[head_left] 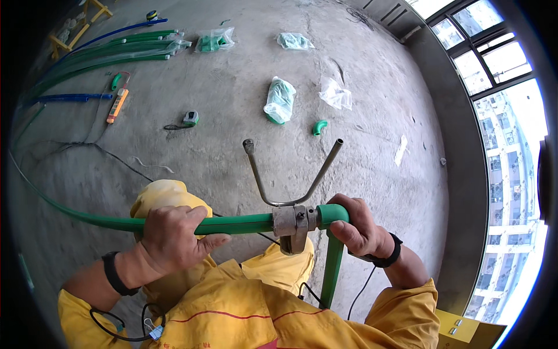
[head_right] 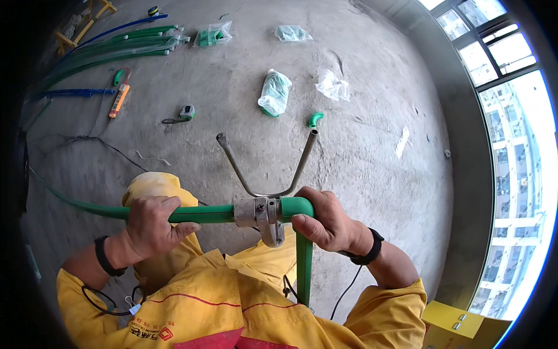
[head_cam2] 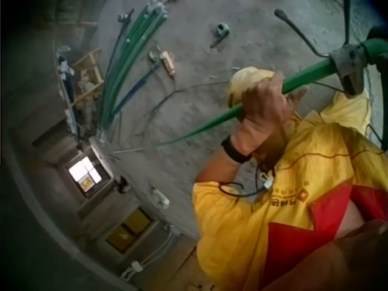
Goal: Use a heat fusion machine to join green PVC pipes with a 90-degree elbow joint.
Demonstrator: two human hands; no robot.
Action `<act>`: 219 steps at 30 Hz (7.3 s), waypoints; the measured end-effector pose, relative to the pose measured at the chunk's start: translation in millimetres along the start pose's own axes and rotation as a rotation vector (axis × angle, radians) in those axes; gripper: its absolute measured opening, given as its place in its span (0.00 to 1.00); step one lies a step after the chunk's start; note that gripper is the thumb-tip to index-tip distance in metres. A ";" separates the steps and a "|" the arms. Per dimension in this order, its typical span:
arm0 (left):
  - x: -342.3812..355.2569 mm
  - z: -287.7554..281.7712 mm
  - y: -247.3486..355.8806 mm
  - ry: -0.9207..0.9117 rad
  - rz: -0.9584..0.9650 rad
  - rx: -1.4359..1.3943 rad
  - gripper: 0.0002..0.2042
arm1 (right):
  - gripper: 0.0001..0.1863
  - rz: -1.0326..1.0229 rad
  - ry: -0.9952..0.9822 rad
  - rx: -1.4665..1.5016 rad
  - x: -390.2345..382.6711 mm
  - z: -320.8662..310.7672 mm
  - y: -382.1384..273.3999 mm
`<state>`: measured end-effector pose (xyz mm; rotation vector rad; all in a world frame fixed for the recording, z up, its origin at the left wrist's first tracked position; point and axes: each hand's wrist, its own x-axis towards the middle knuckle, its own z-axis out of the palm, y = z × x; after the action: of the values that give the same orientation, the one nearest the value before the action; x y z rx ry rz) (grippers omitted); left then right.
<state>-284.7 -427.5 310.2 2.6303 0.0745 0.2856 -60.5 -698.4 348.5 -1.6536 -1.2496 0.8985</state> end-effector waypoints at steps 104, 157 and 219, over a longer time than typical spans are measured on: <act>17.6 -22.0 -12.8 -0.446 -0.271 -0.175 0.39 | 0.26 0.145 0.074 0.094 5.0 21.0 -10.9; -14.8 11.9 -7.0 0.289 -0.033 0.226 0.33 | 0.24 0.214 0.135 0.189 0.9 42.8 -7.6; -3.1 28.0 -0.8 0.280 0.015 0.178 0.31 | 0.24 0.262 0.197 0.214 -12.1 39.6 6.3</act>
<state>-281.7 -440.2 285.2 2.7489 0.1818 0.6805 -97.0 -702.8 328.4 -1.7094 -0.7871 0.9632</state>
